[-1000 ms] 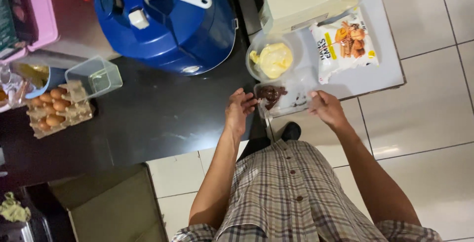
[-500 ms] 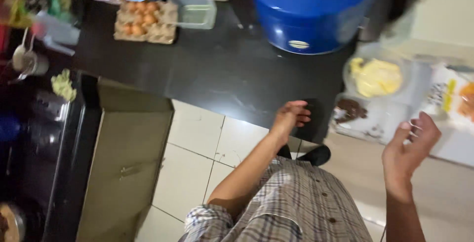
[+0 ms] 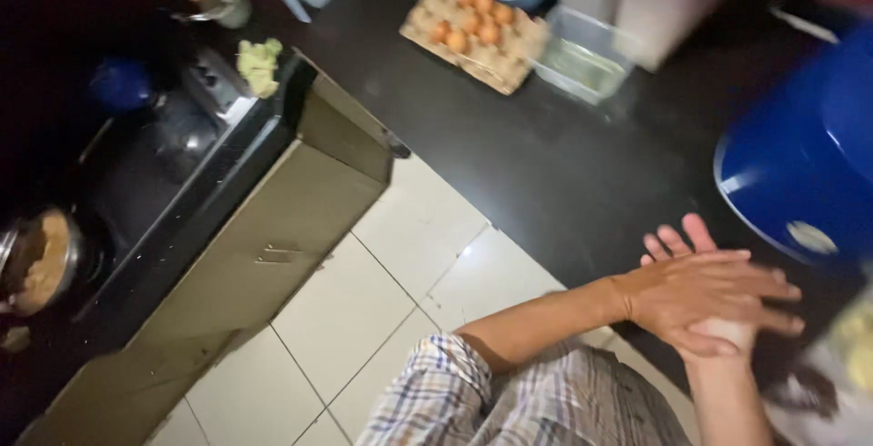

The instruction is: Washing a few items at a sink, organizing a prep counter, and wiping down a glass tabletop.

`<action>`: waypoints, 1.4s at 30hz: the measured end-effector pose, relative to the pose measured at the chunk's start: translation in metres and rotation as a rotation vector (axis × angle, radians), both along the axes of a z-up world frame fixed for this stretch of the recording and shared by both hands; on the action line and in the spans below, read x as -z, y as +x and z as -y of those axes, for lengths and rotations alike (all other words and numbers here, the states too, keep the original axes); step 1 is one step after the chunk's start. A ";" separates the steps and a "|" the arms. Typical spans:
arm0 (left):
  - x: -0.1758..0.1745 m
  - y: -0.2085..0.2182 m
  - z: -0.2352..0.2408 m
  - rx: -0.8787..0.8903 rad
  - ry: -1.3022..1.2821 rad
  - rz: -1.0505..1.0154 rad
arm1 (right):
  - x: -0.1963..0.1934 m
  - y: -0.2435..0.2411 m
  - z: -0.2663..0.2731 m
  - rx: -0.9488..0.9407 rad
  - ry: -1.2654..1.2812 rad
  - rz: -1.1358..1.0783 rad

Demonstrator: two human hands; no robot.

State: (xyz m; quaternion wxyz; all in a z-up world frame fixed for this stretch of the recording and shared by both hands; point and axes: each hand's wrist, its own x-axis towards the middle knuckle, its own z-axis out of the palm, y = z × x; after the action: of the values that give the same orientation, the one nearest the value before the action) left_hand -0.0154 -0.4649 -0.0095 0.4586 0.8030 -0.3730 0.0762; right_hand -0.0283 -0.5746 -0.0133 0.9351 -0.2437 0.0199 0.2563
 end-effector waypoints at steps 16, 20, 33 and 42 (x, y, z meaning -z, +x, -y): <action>0.060 -0.042 -0.222 -1.081 -0.004 -0.170 | 0.021 0.001 -0.025 -0.515 -1.365 0.446; 0.069 -0.083 -0.224 -1.118 -0.057 -0.333 | 0.146 0.005 0.061 -0.663 -1.229 0.207; 0.066 -0.110 -0.391 -1.397 -0.107 -0.047 | 0.219 0.065 0.116 -0.487 -1.143 -0.265; 0.063 0.006 -0.659 -1.543 -0.288 -0.262 | 0.113 0.116 -0.112 -0.435 -1.382 0.280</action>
State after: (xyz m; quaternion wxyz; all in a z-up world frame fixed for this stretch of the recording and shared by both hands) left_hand -0.0099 0.1937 -0.0724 0.4158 0.7701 0.3586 0.3248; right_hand 0.0878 -0.4629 -0.1268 0.4900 -0.8061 0.0086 0.3317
